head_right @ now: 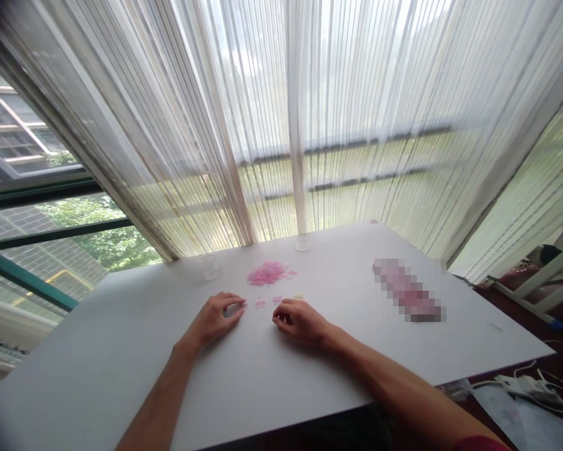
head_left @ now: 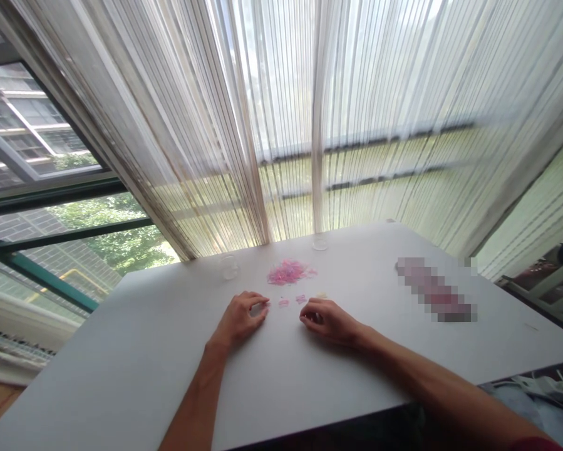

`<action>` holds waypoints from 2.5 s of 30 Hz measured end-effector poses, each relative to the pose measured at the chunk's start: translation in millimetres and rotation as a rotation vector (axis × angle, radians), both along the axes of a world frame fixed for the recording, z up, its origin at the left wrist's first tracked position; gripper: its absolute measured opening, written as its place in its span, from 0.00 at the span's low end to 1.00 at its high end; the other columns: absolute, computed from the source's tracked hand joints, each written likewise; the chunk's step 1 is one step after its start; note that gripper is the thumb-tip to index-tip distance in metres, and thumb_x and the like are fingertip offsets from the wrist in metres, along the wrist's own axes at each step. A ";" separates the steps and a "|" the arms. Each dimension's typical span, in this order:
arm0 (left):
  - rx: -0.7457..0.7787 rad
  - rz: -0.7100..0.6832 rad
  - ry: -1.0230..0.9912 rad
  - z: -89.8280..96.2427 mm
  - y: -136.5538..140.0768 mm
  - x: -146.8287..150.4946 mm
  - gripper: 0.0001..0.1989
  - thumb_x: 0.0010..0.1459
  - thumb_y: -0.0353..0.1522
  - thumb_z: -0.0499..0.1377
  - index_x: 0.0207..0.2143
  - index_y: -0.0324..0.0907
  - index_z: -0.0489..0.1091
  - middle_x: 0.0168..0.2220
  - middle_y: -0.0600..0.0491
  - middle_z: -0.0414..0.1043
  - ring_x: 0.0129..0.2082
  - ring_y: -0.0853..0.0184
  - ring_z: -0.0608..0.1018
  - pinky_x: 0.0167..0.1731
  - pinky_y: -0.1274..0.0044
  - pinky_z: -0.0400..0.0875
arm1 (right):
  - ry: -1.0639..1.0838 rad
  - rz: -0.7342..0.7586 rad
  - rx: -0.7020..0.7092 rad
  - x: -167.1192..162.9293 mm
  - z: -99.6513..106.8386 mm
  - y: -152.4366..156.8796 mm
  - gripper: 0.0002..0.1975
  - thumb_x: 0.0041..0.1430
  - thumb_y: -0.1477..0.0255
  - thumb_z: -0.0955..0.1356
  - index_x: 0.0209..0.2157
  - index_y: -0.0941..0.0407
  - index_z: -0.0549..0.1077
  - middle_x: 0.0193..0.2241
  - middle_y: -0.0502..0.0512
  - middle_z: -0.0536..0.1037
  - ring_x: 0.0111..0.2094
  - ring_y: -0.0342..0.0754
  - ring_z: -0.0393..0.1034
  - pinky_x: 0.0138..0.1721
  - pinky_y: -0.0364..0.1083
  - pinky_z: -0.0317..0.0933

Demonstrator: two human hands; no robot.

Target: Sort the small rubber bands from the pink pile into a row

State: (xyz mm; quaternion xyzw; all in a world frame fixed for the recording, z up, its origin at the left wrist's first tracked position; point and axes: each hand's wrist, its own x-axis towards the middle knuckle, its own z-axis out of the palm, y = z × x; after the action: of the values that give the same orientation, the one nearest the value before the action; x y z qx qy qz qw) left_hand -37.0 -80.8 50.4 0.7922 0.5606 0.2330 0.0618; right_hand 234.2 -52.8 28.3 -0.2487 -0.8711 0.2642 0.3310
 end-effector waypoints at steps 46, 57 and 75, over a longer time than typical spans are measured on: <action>-0.045 -0.023 0.009 6.3 -0.6 -5.9 0.08 0.57 0.35 0.60 0.34 0.46 0.79 0.40 0.51 0.75 0.40 0.63 0.77 0.45 0.71 0.67 | 0.191 -0.549 -0.134 33.4 -1.1 57.8 0.15 0.58 0.61 0.64 0.29 0.56 0.75 0.26 0.53 0.78 0.28 0.46 0.70 0.31 0.44 0.65; 0.035 0.015 0.021 2.5 5.9 -1.6 0.10 0.62 0.34 0.54 0.35 0.43 0.75 0.42 0.49 0.74 0.38 0.64 0.76 0.44 0.70 0.67 | 0.188 -0.553 -0.125 34.0 -2.7 59.2 0.14 0.57 0.62 0.64 0.29 0.57 0.76 0.26 0.53 0.78 0.28 0.46 0.70 0.31 0.44 0.65; -0.006 -0.002 0.038 1.8 4.0 4.7 0.09 0.61 0.33 0.57 0.40 0.44 0.75 0.41 0.50 0.75 0.39 0.63 0.78 0.43 0.72 0.68 | 0.169 -0.549 -0.137 34.1 1.1 56.9 0.14 0.57 0.62 0.64 0.29 0.56 0.75 0.26 0.53 0.78 0.28 0.46 0.70 0.31 0.44 0.64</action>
State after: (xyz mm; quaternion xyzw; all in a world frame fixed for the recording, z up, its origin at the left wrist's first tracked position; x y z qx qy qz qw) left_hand -32.3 -76.8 52.2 0.7969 0.5615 0.2163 0.0538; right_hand 268.3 4.1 29.5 -0.4739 -0.7208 0.2427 0.4439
